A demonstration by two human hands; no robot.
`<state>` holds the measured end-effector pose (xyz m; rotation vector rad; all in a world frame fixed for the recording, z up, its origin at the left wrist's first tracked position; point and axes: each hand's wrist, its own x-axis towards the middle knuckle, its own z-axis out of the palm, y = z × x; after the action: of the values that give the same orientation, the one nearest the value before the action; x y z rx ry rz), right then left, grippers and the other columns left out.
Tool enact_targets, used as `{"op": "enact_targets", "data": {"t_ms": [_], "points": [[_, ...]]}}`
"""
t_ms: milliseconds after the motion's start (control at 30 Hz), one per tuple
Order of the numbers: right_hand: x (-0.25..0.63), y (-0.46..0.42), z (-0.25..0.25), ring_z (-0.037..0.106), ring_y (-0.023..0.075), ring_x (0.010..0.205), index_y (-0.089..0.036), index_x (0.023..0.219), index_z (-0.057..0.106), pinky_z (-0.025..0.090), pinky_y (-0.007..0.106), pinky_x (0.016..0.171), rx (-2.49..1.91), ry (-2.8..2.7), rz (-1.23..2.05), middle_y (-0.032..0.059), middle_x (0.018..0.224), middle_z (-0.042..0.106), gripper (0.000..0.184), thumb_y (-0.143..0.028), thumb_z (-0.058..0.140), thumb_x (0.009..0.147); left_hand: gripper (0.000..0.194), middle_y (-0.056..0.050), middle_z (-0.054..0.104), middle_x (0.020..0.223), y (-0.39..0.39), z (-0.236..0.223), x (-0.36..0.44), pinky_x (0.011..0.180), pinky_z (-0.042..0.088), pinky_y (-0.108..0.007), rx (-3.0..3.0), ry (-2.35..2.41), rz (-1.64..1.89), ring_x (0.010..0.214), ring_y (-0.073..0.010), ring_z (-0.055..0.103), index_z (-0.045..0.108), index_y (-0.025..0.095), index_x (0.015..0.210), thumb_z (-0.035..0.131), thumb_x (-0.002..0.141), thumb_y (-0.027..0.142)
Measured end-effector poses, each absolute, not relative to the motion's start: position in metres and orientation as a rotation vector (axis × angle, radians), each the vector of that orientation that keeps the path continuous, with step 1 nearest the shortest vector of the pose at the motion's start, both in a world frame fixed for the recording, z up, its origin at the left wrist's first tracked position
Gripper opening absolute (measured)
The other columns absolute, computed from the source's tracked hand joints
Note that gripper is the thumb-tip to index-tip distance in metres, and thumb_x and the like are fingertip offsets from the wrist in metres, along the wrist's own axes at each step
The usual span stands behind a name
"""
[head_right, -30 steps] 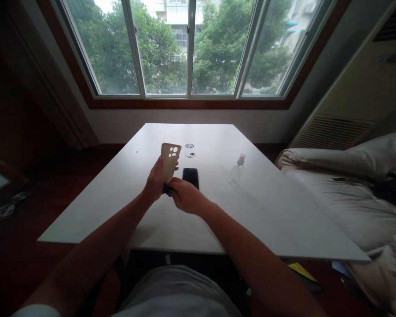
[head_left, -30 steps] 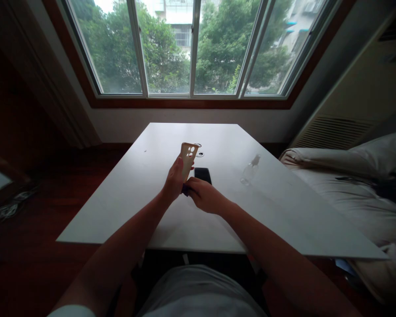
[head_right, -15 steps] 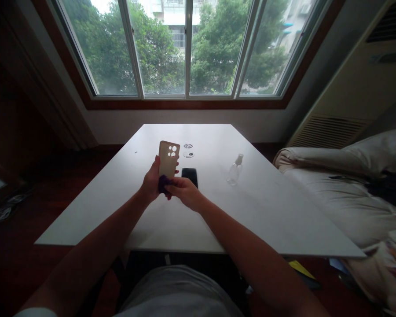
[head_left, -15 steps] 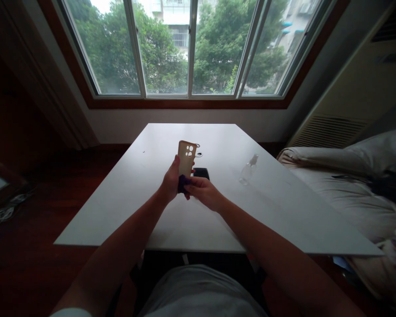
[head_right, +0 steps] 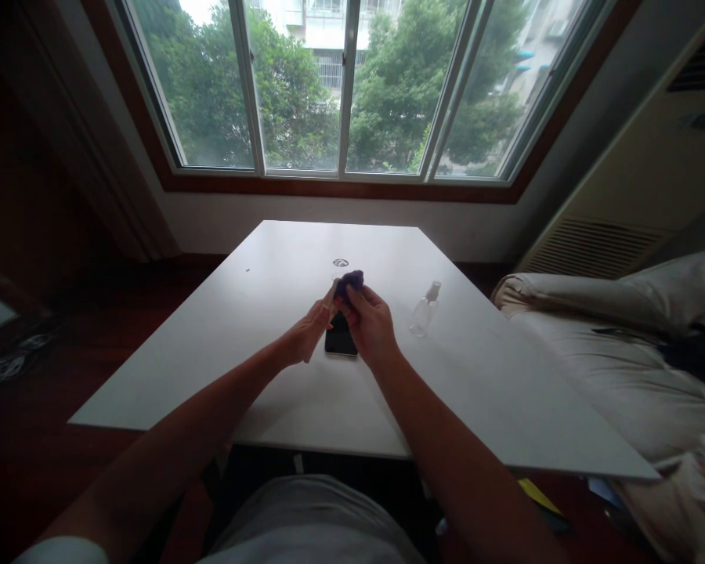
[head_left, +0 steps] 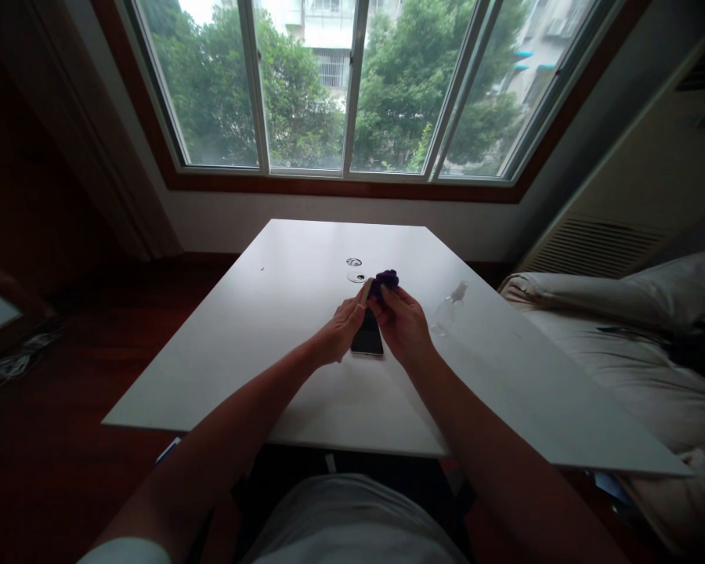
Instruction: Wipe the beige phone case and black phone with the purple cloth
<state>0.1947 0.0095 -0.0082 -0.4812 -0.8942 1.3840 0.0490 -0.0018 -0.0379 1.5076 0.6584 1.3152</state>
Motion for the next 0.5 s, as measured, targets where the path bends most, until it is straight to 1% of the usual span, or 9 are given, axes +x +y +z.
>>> {"op": "enact_targets", "data": {"t_ms": [100,200,267,333,400,500], "points": [[0.198,0.008,-0.006,0.066,0.0092,0.078,-0.018,0.097,0.076,0.059,0.02,0.075,-0.496,-0.939,1.398,0.0022,0.097,0.072,0.023,-0.028,0.084,0.078,0.057,-0.011,0.056,0.138,-0.003,-0.041,0.047,0.104,0.041,-0.042,1.534,0.664,1.319,0.128,-0.0308,0.049,0.059,0.029,0.143,0.054,0.095,0.059],[0.197,0.003,-0.006,0.063,0.0093,0.069,-0.018,0.098,0.076,0.057,0.022,0.07,-0.53,-1.037,1.437,0.0018,0.089,0.071,0.028,-0.031,0.086,0.076,0.063,-0.011,0.06,0.127,0.0,-0.042,0.047,0.1,0.044,-0.04,1.57,0.669,1.317,0.119,-0.0279,0.053,0.057,0.027,0.144,0.047,0.096,0.066],[0.196,0.001,-0.009,0.062,0.0105,0.067,-0.017,0.097,0.075,0.056,0.025,0.069,-0.562,-1.125,1.444,0.0017,0.084,0.071,0.03,-0.034,0.087,0.075,0.071,-0.01,0.064,0.112,0.002,-0.041,0.048,0.092,0.047,-0.036,1.533,0.637,1.314,0.104,-0.0244,0.058,0.056,0.024,0.145,0.043,0.094,0.072],[0.194,0.0,-0.013,0.061,0.0115,0.067,-0.017,0.096,0.075,0.055,0.027,0.068,-0.593,-1.216,1.426,0.0017,0.081,0.07,0.031,-0.037,0.086,0.075,0.078,-0.008,0.064,0.094,0.003,-0.041,0.049,0.081,0.049,-0.033,1.441,0.595,1.315,0.087,-0.0209,0.058,0.058,0.02,0.141,0.043,0.09,0.078],[0.194,0.0,-0.016,0.061,0.0119,0.066,-0.016,0.096,0.075,0.054,0.027,0.068,-0.61,-1.297,1.391,0.0015,0.079,0.069,0.031,-0.038,0.084,0.077,0.078,-0.006,0.061,0.081,0.002,-0.039,0.051,0.071,0.048,-0.03,1.325,0.589,1.31,0.074,-0.018,0.055,0.064,0.017,0.13,0.046,0.086,0.08],[0.196,-0.002,-0.02,0.061,0.0132,0.067,-0.016,0.097,0.074,0.052,0.029,0.068,-0.618,-1.452,1.358,0.002,0.078,0.068,0.03,-0.04,0.08,0.081,0.075,-0.004,0.057,0.066,-0.001,-0.034,0.049,0.054,0.044,-0.027,1.101,0.625,1.234,0.057,-0.0144,0.052,0.069,0.014,0.113,0.044,0.087,0.08]]}}
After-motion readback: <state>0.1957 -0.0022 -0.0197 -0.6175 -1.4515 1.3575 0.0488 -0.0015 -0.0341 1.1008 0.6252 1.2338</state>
